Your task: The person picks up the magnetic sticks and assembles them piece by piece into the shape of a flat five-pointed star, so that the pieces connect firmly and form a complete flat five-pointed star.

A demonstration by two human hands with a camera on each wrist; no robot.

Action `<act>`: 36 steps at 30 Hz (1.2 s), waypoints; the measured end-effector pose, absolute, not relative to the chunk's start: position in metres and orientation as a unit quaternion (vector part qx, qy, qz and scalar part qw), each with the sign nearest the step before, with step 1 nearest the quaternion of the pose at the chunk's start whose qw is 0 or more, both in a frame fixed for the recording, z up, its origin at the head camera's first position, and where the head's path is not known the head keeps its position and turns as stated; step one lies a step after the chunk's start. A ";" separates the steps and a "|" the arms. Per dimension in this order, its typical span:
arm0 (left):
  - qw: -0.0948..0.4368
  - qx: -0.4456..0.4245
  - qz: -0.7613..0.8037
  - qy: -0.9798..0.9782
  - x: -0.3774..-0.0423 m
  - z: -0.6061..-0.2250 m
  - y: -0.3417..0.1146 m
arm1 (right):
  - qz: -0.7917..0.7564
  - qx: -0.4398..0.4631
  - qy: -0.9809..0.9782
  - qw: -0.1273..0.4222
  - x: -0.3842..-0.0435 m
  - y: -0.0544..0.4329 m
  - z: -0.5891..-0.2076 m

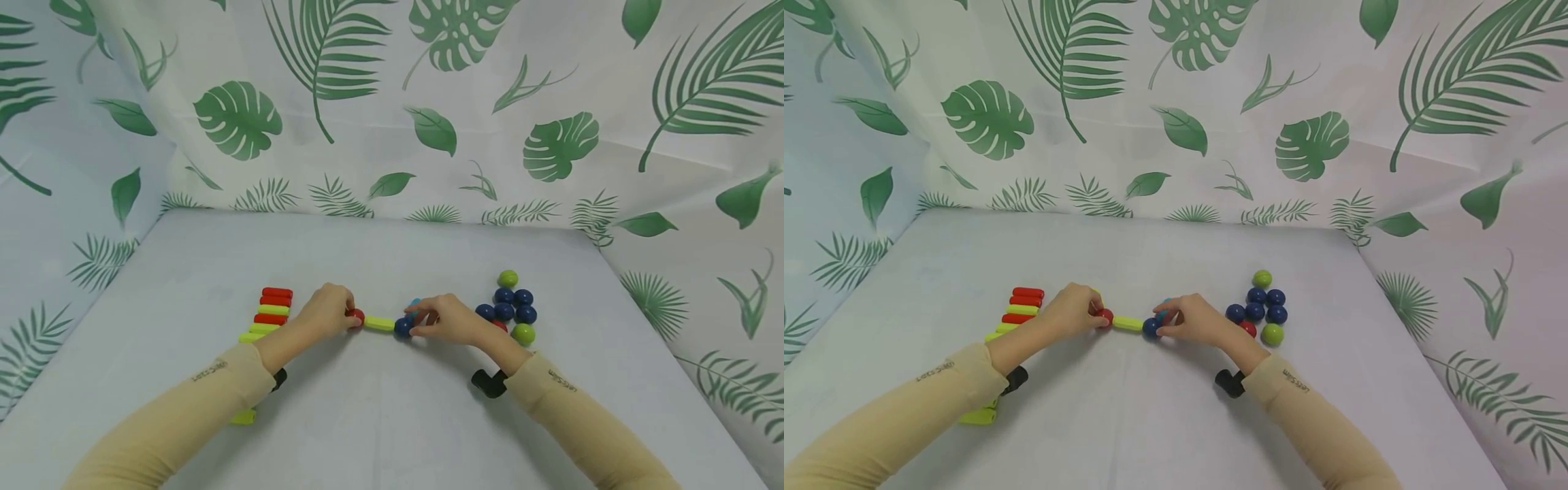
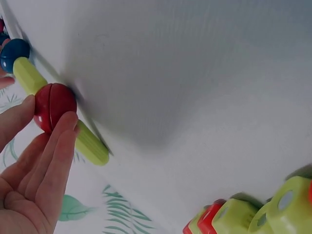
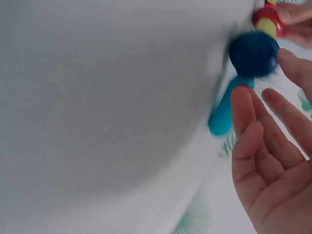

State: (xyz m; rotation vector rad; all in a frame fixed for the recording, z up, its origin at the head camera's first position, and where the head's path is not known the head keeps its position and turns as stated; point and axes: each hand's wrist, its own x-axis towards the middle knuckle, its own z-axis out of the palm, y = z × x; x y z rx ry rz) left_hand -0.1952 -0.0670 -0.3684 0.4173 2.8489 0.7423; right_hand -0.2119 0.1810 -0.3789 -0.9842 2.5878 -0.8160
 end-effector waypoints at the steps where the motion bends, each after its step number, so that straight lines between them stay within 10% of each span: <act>1: 0.087 0.141 0.250 0.954 -0.196 -0.368 -0.068 | -0.279 -0.339 0.890 0.124 -0.213 0.184 -0.376; 36: 0.083 0.152 0.314 0.934 -0.196 -0.381 -0.080 | -0.124 -0.180 0.963 0.158 -0.246 0.241 -0.338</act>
